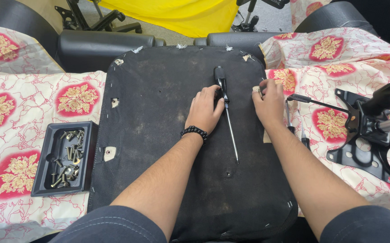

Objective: The person uses a screwdriver to tighten screws into the underside of a black chair seat. They then position a black metal chair base with a gas lift onto the seat and begin fastening it with screws.

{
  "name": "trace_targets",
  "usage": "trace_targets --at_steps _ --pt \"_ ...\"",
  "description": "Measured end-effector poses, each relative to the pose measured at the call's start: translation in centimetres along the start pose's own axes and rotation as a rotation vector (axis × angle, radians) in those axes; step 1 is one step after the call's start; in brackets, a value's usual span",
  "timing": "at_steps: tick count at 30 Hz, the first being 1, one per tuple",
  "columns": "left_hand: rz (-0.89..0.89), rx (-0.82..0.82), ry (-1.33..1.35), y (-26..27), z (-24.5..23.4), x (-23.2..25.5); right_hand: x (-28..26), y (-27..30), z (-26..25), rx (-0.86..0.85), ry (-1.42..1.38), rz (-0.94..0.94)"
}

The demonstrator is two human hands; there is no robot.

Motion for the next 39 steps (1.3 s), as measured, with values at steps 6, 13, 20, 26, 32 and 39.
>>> trace_targets --at_steps 6,13,20,26,32,39 --pt "0.04 0.0 0.033 0.1 -0.3 0.0 -0.2 0.8 -0.4 0.122 0.17 0.053" --pt "0.106 -0.029 0.068 0.0 0.0 -0.2 -1.2 1.3 -0.5 0.135 0.132 -0.008" --pt "0.144 0.006 0.016 -0.2 0.4 0.0 -1.4 1.1 -0.4 0.13 0.288 -0.038" --pt "0.144 0.0 0.005 -0.1 0.8 -0.2 -0.8 1.0 -0.1 0.112 0.129 -0.015" --pt "0.163 0.021 0.003 -0.4 0.8 -0.1 -1.0 0.6 -0.3 0.094 0.288 0.003" --pt "0.156 0.035 0.005 -0.4 1.1 -0.2 -1.1 0.4 0.1 0.1 0.212 -0.028"
Point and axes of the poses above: each hand's wrist, its own y-axis away from the middle knuckle, its own z-axis out of the palm, x = y × z, the point moved 10 cm from there along -y, towards the middle knuckle, and after that the axes turned 13 degrees about -z, right-handed, at the moved point
